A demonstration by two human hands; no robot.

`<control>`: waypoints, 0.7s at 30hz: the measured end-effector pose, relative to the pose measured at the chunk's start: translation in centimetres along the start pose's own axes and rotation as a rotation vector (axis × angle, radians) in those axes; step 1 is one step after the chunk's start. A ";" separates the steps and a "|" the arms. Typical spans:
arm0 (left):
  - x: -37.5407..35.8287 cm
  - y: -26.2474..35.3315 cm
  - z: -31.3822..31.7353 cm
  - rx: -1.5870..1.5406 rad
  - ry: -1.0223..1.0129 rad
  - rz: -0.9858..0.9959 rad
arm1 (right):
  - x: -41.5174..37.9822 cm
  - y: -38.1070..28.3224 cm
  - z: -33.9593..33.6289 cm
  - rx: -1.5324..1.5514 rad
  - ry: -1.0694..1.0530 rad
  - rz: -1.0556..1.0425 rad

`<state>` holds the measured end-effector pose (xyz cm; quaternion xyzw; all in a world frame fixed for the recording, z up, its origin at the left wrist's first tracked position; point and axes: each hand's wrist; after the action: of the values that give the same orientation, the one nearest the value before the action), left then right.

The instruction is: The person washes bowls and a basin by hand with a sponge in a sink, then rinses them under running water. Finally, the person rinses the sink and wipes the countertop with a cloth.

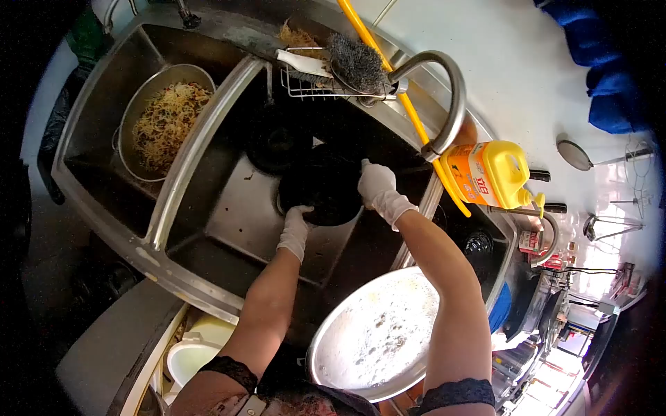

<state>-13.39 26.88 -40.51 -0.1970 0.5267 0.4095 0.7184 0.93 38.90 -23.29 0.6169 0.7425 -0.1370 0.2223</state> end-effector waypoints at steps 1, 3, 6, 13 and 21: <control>-1.0 0.8 -0.3 -0.128 -0.021 -0.053 | -0.9 -1.0 -0.8 0.009 0.010 -0.006; -5.0 3.0 -0.5 -0.252 -0.044 -0.088 | -3.3 -3.1 -2.2 0.093 0.184 -0.082; -12.0 6.6 0.1 -0.299 -0.176 -0.029 | -6.0 -5.7 -3.4 0.073 0.470 -0.203; -11.1 9.7 -2.2 -0.355 -0.527 0.459 | -15.1 -11.0 -10.8 -0.260 0.902 -0.282; -23.6 5.9 -0.7 -0.298 -0.624 0.557 | -26.6 -6.8 -14.6 -0.208 1.091 -0.322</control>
<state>-21.07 20.81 -18.22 -0.0160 0.2528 0.6988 0.6690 -4.31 21.80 2.10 0.4524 0.8438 0.2426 -0.1569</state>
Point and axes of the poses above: each hand's wrist, its own x-axis towards the middle knuckle, its own z-axis out of the palm, y = z × x, and after that the axes turned 5 degrees about x, right-handed
